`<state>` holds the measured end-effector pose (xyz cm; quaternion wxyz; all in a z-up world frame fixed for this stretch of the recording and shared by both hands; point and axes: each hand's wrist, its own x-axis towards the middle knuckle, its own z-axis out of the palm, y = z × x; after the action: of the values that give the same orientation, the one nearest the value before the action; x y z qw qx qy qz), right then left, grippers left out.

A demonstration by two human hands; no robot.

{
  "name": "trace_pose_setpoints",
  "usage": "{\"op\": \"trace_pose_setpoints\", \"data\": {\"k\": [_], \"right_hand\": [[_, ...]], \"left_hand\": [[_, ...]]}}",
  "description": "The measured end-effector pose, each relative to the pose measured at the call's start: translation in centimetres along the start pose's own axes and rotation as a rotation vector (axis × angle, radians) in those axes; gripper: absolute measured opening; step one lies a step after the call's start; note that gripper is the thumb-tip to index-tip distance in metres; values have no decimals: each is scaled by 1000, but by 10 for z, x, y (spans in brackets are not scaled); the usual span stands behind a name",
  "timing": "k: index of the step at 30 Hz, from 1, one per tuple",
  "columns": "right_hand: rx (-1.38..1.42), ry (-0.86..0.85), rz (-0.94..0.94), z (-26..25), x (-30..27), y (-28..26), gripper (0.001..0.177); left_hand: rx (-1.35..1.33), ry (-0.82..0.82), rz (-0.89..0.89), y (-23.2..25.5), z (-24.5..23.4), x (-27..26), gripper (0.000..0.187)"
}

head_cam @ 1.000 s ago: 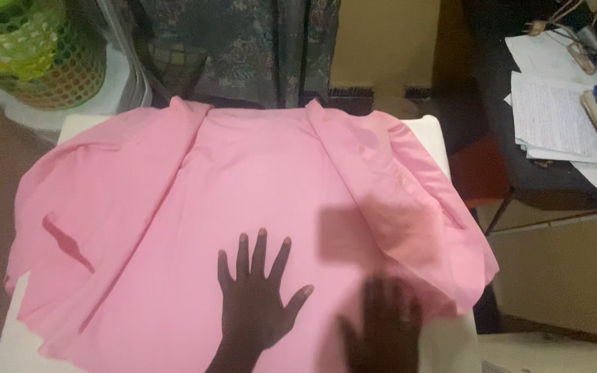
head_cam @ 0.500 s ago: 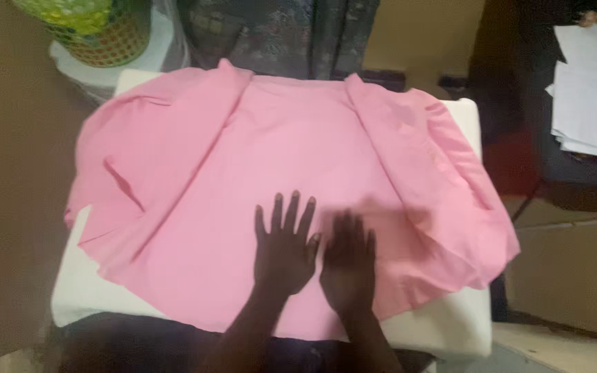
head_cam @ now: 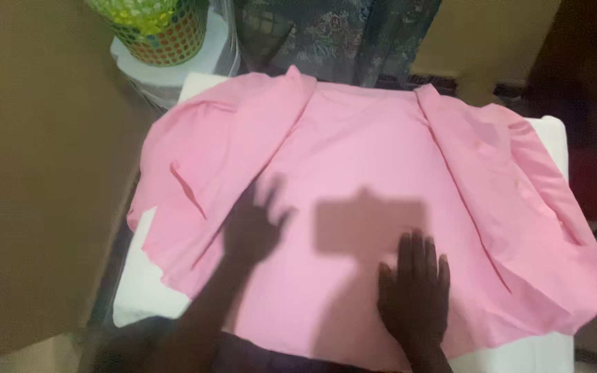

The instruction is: The person lays out a pink garment on a flat surface and smooths it with their hands.

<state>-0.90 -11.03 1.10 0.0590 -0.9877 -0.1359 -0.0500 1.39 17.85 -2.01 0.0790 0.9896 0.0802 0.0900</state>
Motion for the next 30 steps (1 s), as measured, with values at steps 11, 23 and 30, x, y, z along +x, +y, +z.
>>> {"op": "trace_pose_setpoints", "data": {"k": [11, 23, 30], "right_hand": [[-58, -88, 101, 23, 4, 6, 74], [-225, -279, 138, 85, -3, 48, 94], [-464, -616, 54, 115, -3, 81, 97]], "left_hand": [[-434, 145, 314, -11, 20, 73, 37], [-312, 15, 114, -27, 35, 171, 25], [-79, 246, 436, -33, 22, 200, 47]]}}
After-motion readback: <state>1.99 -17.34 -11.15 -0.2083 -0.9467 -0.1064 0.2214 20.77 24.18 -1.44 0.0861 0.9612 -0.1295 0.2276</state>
